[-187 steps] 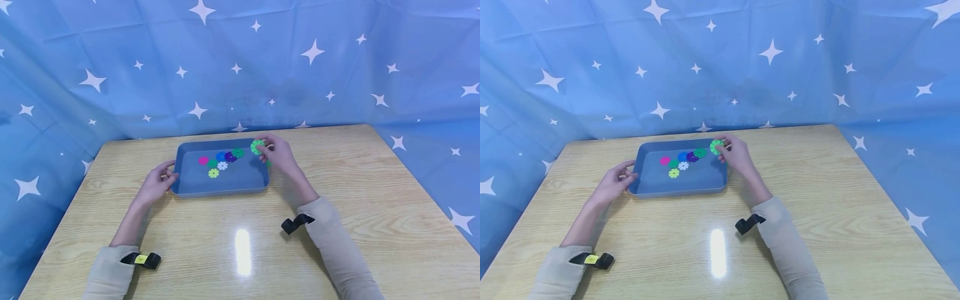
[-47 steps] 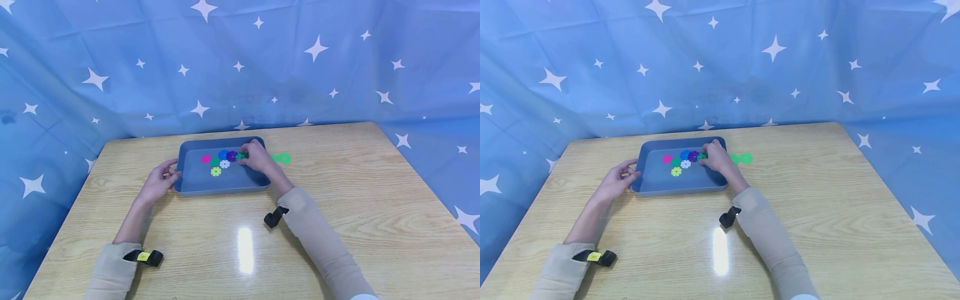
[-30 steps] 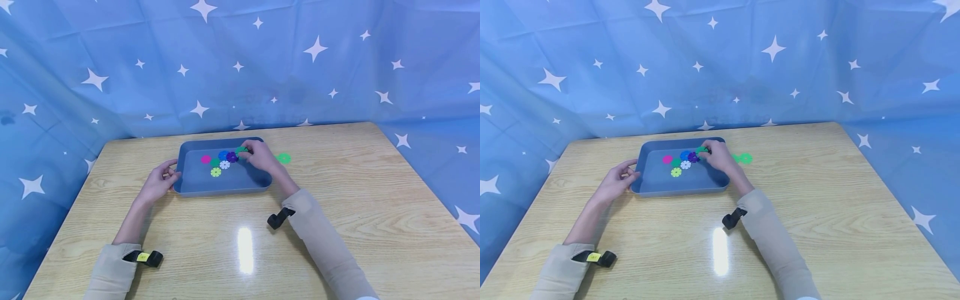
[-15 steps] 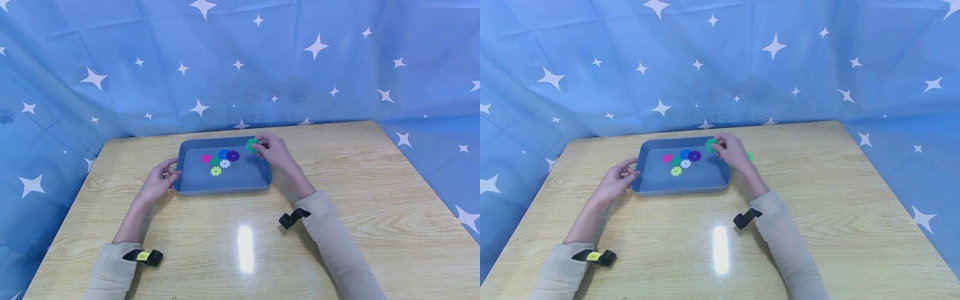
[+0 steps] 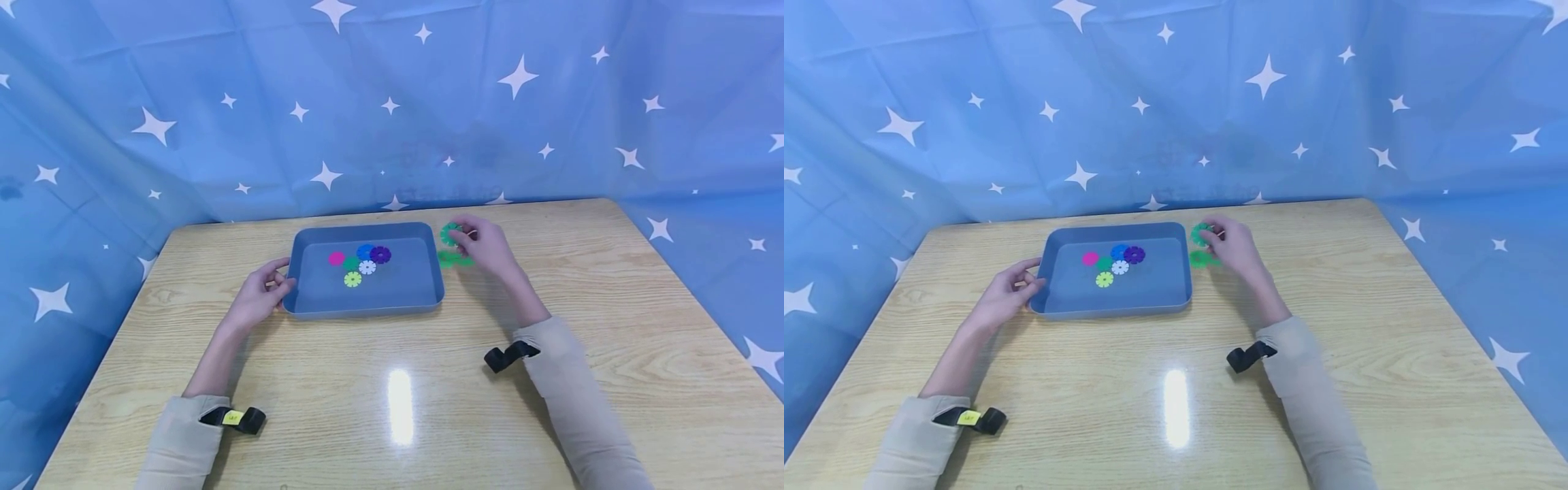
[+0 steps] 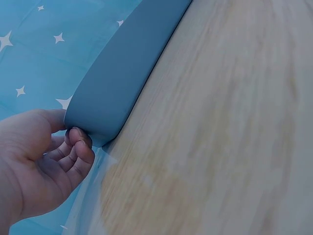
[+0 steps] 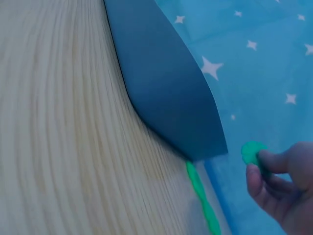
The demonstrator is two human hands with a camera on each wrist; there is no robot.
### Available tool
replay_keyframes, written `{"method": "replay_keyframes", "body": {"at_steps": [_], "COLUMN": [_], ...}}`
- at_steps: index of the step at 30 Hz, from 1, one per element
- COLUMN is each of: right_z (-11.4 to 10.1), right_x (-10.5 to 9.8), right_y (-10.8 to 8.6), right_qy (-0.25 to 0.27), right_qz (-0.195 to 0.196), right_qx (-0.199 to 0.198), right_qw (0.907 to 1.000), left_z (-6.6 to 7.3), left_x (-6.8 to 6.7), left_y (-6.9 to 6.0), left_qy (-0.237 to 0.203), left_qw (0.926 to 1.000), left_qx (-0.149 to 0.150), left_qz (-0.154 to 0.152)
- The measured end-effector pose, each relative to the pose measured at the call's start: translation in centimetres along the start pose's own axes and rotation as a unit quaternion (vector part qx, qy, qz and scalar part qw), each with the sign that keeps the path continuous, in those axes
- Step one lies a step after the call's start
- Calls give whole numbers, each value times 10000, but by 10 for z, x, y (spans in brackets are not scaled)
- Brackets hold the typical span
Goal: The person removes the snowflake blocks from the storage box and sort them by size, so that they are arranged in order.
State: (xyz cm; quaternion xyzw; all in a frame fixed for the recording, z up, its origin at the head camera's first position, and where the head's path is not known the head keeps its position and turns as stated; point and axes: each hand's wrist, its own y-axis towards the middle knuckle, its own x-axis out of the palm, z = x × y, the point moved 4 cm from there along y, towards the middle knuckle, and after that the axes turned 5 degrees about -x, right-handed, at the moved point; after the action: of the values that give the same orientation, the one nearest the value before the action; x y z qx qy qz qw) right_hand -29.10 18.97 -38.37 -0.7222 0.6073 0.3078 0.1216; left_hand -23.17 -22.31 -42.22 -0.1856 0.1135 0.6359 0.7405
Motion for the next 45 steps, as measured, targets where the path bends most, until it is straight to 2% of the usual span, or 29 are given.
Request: {"method": "replay_keyframes", "body": {"at_steps": [9,17,24,32,45], "right_z": [27,45,54,58,60], "right_x": [-26,-38,-42,-44,-39], "right_y": [-8,-17,-21,-23,-24], "right_qy": [-254,-438,-551,-1246,-1277], "right_qz": [255,128,-38,-182,-216], "right_qx": [474,817,1026,1148,1331], "right_qw": [9982,9956,9932,9854,9826], "left_z": [-1,-1,0,0,-1], "left_x": [-1,0,0,0,0], "left_y": [1,0,-1,-1,0], "left_qy": [-11,20,41,25,47], "left_qw": [10000,10000,10000,10000,10000], "left_qx": [34,30,34,29,52], "left_qz": [-17,-22,-27,-51,-38]}}
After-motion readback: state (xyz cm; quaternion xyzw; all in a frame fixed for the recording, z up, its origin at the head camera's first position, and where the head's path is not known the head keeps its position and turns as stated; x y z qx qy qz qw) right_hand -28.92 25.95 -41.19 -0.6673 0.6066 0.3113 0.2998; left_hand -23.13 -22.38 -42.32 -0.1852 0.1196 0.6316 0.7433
